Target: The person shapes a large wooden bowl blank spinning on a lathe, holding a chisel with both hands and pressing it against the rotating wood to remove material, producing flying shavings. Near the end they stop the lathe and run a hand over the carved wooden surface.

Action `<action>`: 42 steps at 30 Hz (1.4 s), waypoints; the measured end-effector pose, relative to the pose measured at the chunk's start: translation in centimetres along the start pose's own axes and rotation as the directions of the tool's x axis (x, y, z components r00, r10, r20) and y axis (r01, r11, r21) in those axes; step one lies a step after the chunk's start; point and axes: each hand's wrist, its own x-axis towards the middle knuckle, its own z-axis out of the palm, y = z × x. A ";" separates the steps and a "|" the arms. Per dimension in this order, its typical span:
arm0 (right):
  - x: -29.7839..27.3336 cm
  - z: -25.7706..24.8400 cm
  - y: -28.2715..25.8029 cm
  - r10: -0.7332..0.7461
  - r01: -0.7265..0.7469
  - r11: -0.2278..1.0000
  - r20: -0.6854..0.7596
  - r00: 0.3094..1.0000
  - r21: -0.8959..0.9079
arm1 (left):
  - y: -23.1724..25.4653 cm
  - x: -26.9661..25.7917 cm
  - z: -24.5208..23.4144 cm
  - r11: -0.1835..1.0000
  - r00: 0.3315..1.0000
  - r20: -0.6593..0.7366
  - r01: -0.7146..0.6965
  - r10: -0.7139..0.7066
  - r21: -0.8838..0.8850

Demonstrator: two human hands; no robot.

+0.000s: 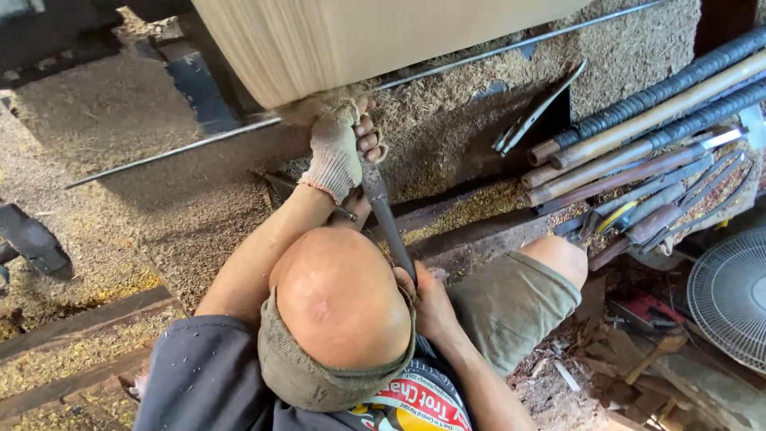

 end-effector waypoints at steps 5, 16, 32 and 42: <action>0.0 -0.3 -0.9 0.020 -0.020 0.998 0.001 1.000 -0.056 | 0.4 -0.9 0.4 0.998 0.999 0.018 0.029 -0.028 -0.058; -0.2 1.1 1.4 -0.067 0.065 0.997 0.034 0.997 0.051 | 1.3 -2.2 1.3 1.000 1.000 0.022 0.006 -0.006 0.010; 0.1 1.9 -0.3 0.026 -0.025 0.997 0.005 1.000 -0.076 | 1.7 -1.9 -0.3 0.992 0.998 -0.047 0.044 -0.050 -0.121; -0.1 2.3 0.5 0.003 -0.002 0.996 0.011 1.000 -0.090 | 2.3 -3.1 0.6 0.999 0.999 -0.027 0.029 -0.030 -0.022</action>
